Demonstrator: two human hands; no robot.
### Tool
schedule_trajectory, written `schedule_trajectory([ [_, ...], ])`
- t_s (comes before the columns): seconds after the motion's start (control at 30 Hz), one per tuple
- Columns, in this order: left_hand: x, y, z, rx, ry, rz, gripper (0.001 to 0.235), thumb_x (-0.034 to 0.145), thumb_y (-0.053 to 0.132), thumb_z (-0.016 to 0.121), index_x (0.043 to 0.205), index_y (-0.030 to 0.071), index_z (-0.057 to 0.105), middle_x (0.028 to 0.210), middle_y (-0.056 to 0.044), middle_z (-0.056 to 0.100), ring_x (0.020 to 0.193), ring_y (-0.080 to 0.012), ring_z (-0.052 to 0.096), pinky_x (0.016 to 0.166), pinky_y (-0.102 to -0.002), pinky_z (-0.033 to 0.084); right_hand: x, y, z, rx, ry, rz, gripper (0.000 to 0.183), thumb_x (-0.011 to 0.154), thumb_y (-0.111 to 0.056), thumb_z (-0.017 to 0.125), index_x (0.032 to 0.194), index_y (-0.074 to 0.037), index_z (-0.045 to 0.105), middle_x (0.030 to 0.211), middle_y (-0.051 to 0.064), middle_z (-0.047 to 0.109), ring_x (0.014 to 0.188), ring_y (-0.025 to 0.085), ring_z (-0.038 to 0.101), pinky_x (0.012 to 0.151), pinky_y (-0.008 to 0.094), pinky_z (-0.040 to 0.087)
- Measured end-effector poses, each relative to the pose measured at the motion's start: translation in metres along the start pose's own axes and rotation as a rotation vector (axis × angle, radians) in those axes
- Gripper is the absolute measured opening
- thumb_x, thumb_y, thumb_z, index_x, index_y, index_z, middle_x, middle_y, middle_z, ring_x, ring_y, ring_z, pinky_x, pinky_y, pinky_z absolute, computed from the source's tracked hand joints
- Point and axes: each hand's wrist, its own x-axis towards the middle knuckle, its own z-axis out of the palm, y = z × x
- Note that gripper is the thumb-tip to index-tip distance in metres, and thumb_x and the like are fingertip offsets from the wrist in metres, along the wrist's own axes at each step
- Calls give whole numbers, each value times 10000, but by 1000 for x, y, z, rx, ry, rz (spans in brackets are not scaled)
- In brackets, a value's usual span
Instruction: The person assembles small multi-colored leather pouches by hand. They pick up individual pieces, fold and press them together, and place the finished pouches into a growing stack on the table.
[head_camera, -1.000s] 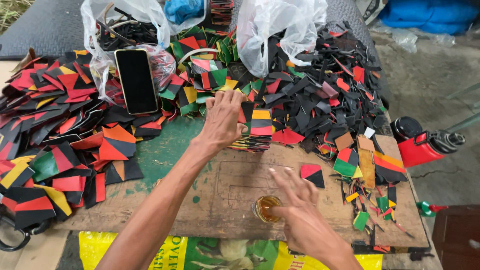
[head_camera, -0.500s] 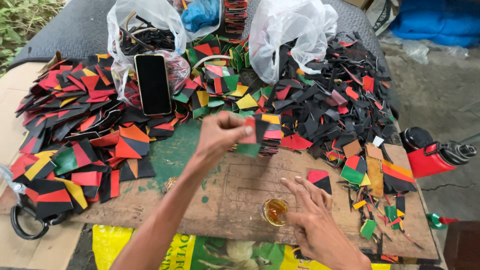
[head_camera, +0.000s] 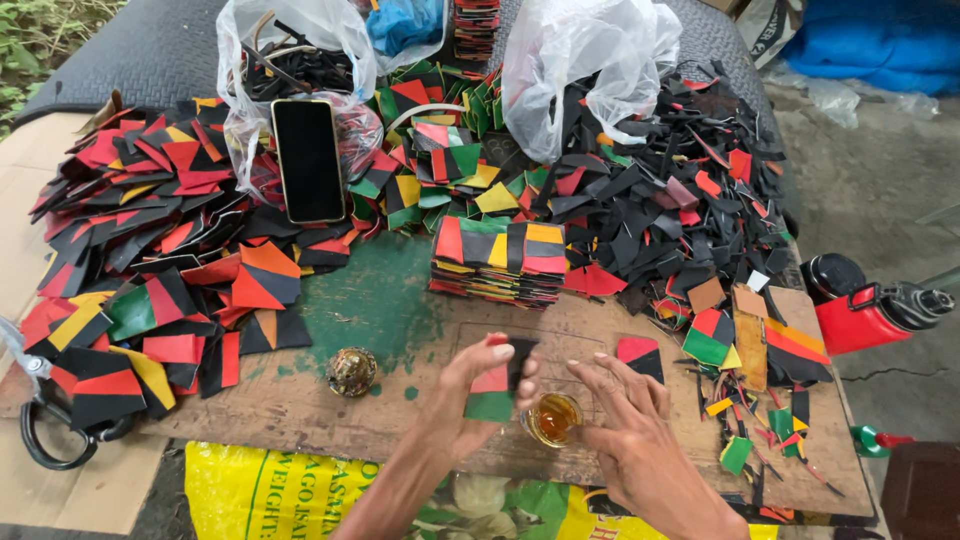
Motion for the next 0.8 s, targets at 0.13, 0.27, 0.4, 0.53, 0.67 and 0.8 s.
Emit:
schedule_trajectory([
  [0.13,-7,-4,-12,117,-58,63,345,977,215,722,1172,-22,563,1098,-125,639,966,-197,651,858,-355,557,-3,3,-2,55,40,-20,294,582,33,659,807,-119,772,1474,123,510,1426,384,361,1111,526,268],
  [0.27,-17,-12,-12,185,8,79,350,854,109,769,1143,7,602,1084,-110,666,964,-181,672,876,-340,584,-15,-6,2,260,320,151,371,641,113,593,873,-108,779,1459,133,575,1416,319,473,1130,456,363],
  [0.4,-18,-34,1,156,-7,164,311,916,-55,781,1200,-69,656,1089,-138,643,951,-189,630,864,-328,552,-20,-27,33,893,720,331,341,865,104,608,1164,-6,728,1413,177,570,1371,275,528,1117,404,446],
  [0.53,-25,-44,18,382,23,263,299,881,-41,753,1171,-83,692,1176,-90,636,1059,-156,640,922,-292,556,-21,-38,58,802,762,341,431,904,45,657,1334,31,647,1343,136,546,1267,217,526,1104,344,414],
  [0.67,-28,-43,31,420,36,285,340,856,-45,761,1186,-84,689,1215,-84,625,1049,-160,641,911,-294,558,-22,-37,61,771,731,422,491,915,21,657,1404,15,619,1284,122,536,1194,209,537,1059,330,429],
  [0.8,-26,-40,36,496,51,294,342,852,-37,770,1184,-84,702,1211,-80,621,1016,-150,638,883,-287,555,-23,-35,58,764,708,379,454,940,2,633,1393,15,612,1299,120,539,1232,208,541,1098,330,409],
])
